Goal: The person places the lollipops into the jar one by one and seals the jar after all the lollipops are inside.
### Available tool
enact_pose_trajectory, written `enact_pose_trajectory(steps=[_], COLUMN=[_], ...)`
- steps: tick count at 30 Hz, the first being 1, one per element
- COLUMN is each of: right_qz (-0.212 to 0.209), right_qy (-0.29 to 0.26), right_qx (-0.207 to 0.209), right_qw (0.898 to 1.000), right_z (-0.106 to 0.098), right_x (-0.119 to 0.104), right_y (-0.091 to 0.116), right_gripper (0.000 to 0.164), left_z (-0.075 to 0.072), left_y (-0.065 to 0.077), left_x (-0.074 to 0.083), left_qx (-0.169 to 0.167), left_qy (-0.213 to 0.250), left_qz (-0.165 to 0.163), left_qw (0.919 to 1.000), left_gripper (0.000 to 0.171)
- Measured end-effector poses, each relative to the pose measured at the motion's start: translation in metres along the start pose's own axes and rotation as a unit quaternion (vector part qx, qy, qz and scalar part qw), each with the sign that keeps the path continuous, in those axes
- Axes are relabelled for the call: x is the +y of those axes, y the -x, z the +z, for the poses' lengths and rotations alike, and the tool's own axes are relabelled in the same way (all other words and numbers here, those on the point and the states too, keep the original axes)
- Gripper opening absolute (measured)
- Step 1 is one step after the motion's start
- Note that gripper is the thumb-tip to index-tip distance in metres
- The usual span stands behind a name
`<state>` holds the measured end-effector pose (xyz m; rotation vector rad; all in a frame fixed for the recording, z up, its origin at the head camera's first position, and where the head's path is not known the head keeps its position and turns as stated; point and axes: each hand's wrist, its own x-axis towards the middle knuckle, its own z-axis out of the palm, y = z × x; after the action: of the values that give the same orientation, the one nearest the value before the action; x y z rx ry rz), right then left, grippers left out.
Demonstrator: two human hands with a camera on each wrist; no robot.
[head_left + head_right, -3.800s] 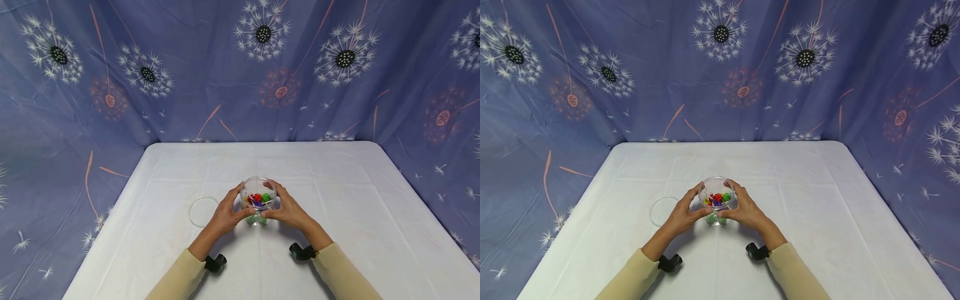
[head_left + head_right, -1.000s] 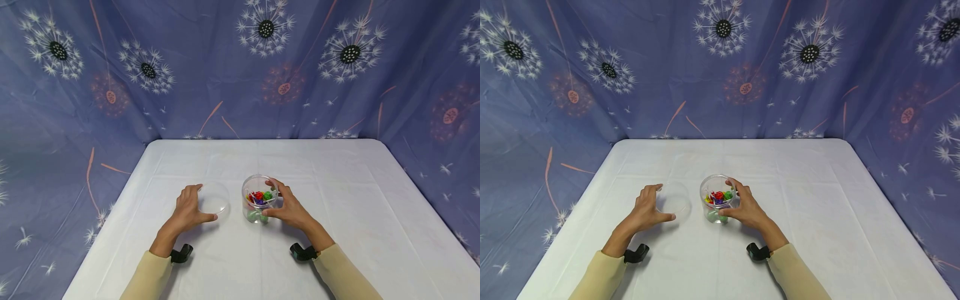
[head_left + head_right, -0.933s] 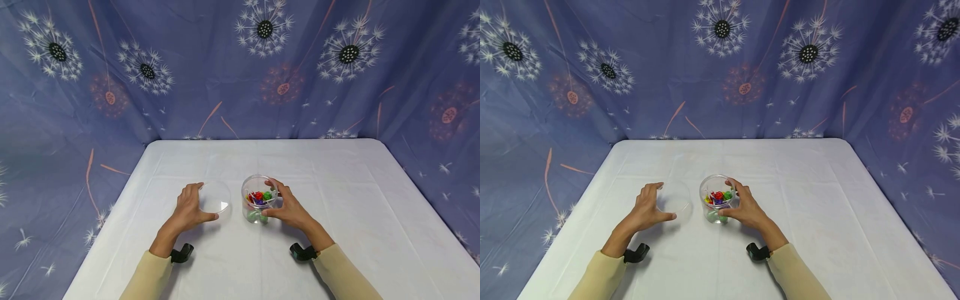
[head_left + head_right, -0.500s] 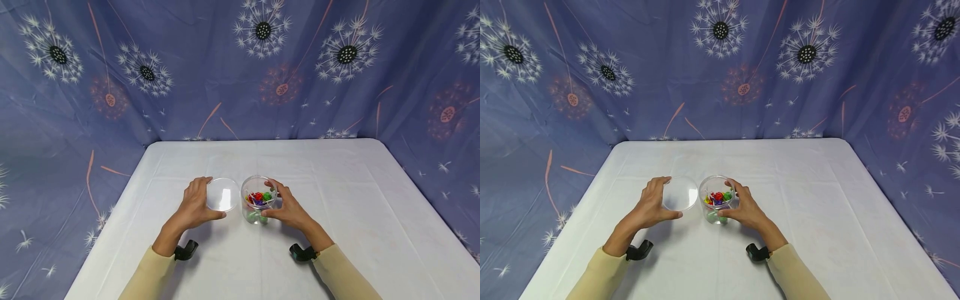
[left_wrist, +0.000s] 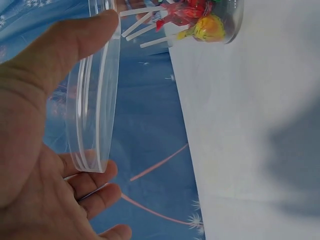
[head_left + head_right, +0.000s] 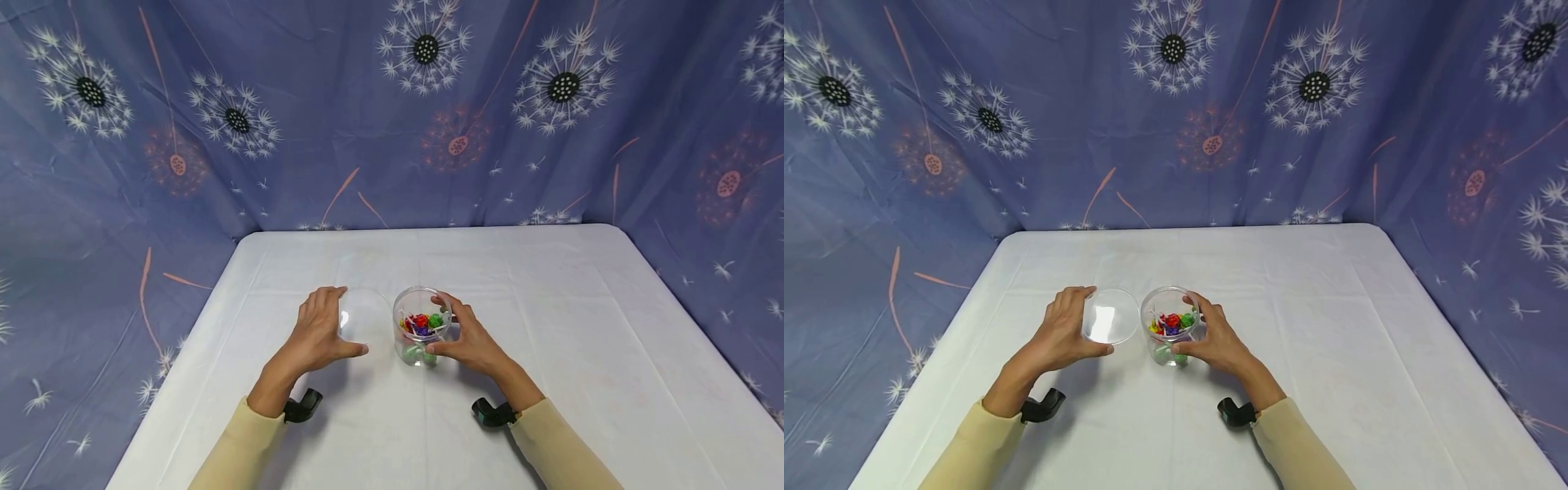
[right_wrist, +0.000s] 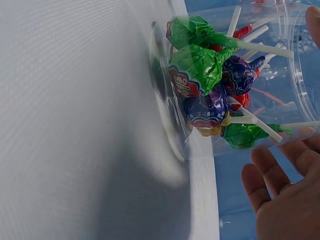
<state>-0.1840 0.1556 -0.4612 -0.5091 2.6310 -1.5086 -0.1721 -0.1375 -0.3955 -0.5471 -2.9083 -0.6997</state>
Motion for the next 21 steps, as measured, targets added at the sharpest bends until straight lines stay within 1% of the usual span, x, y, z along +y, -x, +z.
enact_pose_trajectory(steps=[4, 12, 17, 21], right_qz=[-0.002, -0.007, -0.006, -0.011], right_qy=[0.002, 0.003, 0.004, 0.003], right_qx=[0.002, 0.003, 0.004, 0.006], right_qw=[1.0, 1.0, 1.0, 1.0], right_z=[0.0, -0.001, 0.0, 0.001], right_x=[0.0, 0.002, 0.002, 0.003], right_y=[0.0, 0.002, 0.001, 0.001], right_gripper=[0.096, 0.096, 0.095, 0.095], left_z=[-0.003, -0.008, -0.009, -0.009], left_y=[-0.001, -0.004, -0.009, -0.015], left_x=[0.001, 0.004, 0.007, 0.012], left_qx=[-0.003, 0.007, 0.011, 0.001], left_qy=[0.022, 0.067, 0.109, 0.154], left_qz=[0.005, 0.027, 0.031, 0.026], left_qw=[0.9998, 0.9974, 0.9935, 0.9877], left_gripper=[0.106, 0.107, 0.104, 0.101])
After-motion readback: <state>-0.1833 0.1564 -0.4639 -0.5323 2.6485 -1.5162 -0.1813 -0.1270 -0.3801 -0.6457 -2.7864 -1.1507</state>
